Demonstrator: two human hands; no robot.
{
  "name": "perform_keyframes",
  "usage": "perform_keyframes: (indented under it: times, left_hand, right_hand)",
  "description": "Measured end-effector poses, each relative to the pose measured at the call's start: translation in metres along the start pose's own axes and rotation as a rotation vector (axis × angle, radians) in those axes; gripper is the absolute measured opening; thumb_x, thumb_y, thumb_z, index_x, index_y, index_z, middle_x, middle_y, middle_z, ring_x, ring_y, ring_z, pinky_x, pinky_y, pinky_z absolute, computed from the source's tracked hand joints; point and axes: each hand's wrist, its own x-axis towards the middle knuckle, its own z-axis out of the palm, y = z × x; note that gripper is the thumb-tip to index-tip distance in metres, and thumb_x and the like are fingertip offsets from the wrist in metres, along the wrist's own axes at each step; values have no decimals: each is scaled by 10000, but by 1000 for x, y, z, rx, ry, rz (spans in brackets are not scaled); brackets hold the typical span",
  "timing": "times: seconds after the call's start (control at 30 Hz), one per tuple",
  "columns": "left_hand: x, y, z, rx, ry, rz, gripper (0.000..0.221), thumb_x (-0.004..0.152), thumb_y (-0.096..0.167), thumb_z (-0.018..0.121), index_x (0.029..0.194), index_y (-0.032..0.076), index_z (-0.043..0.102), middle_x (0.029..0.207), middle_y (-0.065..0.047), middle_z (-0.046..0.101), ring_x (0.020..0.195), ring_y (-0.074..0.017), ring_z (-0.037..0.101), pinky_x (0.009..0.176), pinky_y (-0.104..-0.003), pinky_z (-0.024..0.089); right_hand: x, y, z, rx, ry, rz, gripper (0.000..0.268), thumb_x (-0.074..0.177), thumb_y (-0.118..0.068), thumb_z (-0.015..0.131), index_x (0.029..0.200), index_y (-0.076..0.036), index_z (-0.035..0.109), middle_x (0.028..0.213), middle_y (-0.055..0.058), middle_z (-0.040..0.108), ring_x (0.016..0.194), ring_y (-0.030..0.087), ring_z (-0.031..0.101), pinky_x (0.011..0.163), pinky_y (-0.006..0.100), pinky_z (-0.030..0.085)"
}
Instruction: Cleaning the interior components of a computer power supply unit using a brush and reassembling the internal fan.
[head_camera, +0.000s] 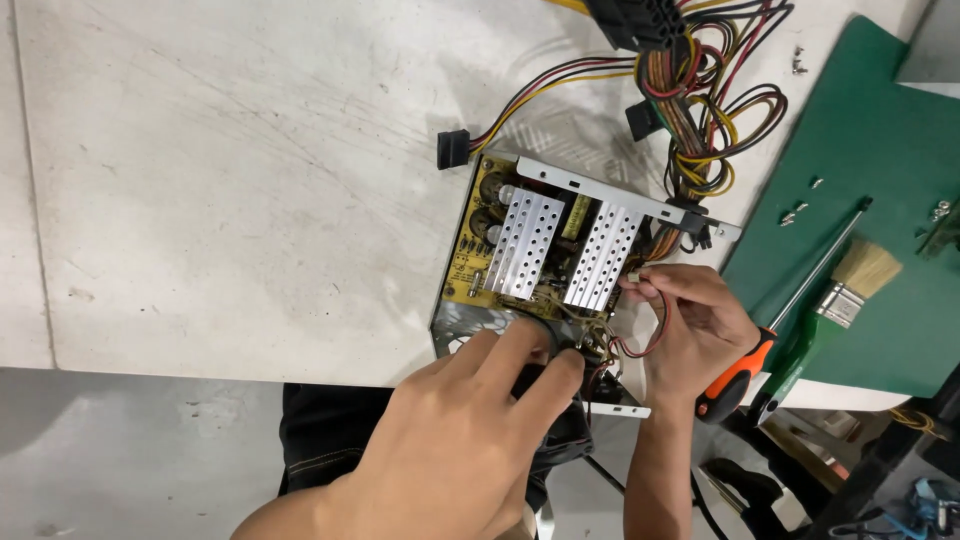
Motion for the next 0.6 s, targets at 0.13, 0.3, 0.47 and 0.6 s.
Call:
perform_keyframes:
  times: [0.13,0.3,0.47,0.6]
  left_hand:
    - [0,2,-1,7,13,-1,449,716,72,636,1163,105,608,1022,-115,553,646,-284,550,401,-362,450]
    - [0,2,-1,28,25,1,523,648,77,650,1168,109,605,1030,-108,552,657,-290,543,413,-369,448]
    - [1,3,-1,-12,24,-2,441,712,69,631,1152,92,610,999,-113,554,626,-281,520,395,-355,426]
    - [0,3,2,1,23,9,462,710,98,599,1171,86,617,1055,-136,567,653,-275,498,410,-353,419]
  right_hand:
    - [0,2,-1,28,-19,1,141,935,97,746,1008,0,676,942,158,694,833,239,737,761,298,691]
    - [4,0,-1,-278,-12,-312,146,922,36,807,1011,18,692,969,178,650,894,272,673,790,354,631]
    - [9,12,-6,-479,60,-430,146,876,-116,891,955,-56,783,1010,69,434,902,225,476,737,341,421]
    - [8,20,-6,-445,68,-429,192,829,-117,918,960,-121,779,1045,48,410,883,201,467,747,330,454]
